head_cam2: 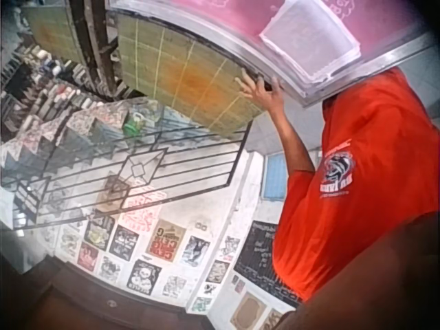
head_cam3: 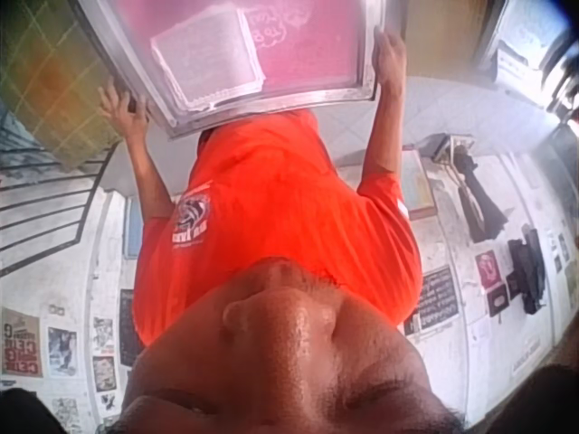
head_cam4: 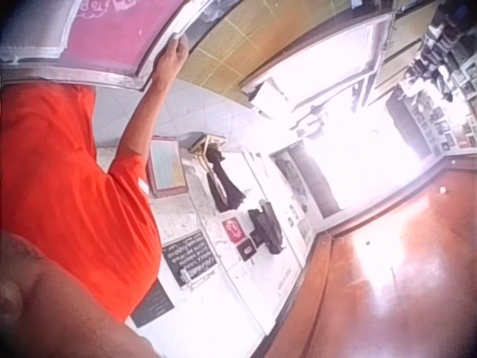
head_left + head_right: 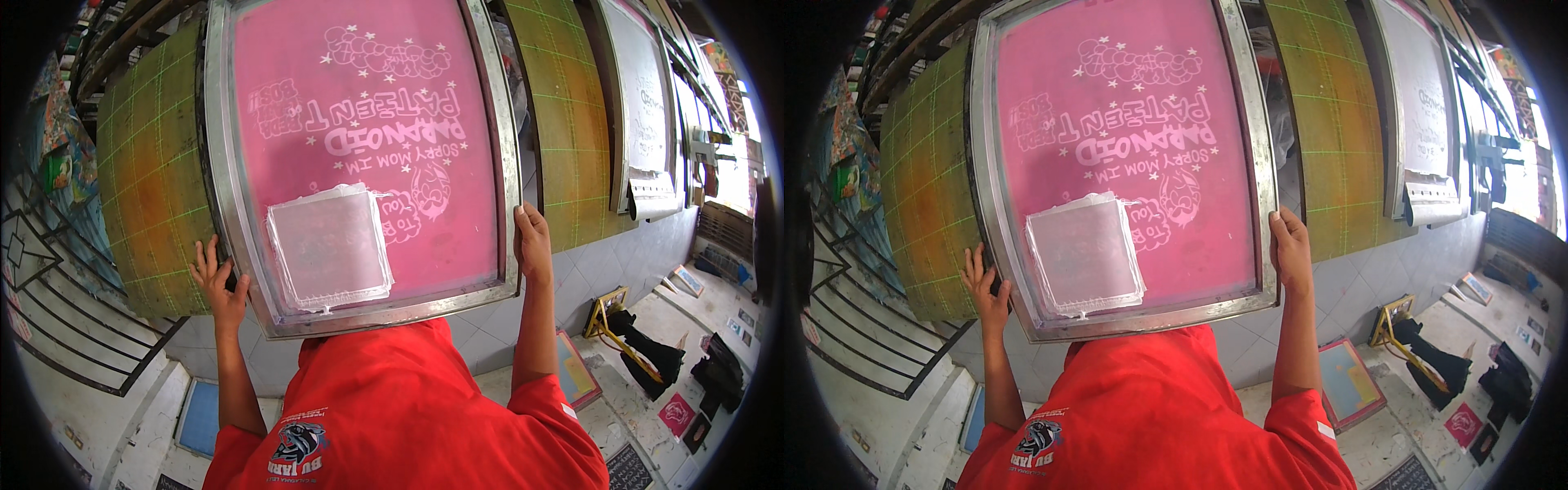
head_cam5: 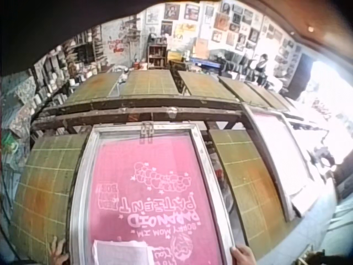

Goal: The person picks up a screen frame from the floor and positions it onto a printing press table, then uses a tool to tighten the bolts on the frame.

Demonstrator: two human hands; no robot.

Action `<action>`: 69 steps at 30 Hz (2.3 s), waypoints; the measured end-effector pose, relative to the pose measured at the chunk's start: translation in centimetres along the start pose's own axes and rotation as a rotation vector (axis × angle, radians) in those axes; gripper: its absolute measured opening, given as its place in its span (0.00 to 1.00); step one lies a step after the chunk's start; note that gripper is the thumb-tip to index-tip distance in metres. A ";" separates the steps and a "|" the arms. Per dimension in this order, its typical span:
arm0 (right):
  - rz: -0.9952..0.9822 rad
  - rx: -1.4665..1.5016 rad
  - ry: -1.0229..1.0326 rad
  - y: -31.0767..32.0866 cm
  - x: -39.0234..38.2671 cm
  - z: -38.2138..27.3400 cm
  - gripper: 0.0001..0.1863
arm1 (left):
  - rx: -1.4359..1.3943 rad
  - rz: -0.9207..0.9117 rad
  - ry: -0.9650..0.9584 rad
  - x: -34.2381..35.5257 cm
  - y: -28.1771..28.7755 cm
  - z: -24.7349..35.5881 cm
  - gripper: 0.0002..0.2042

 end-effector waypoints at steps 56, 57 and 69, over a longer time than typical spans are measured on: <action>-0.027 -0.003 0.037 0.1 0.1 -0.3 0.14 | -0.011 0.040 -0.086 -0.1 0.4 0.4 0.21; -0.023 0.001 0.037 0.1 0.1 -0.3 0.14 | -0.013 0.043 -0.088 -0.1 0.4 0.4 0.21; -0.010 0.001 0.039 0.0 0.0 -0.6 0.11 | 0.006 0.041 -0.082 0.0 0.5 0.5 0.22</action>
Point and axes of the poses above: each hand's wrist, its own x-axis towards the middle knuckle, its own y-axis out of the back of the hand, z = x × y, the point moved 9 cm from there along x, towards the middle knuckle, and after that the axes turned 12 degrees about -x, right-handed, at the moved point
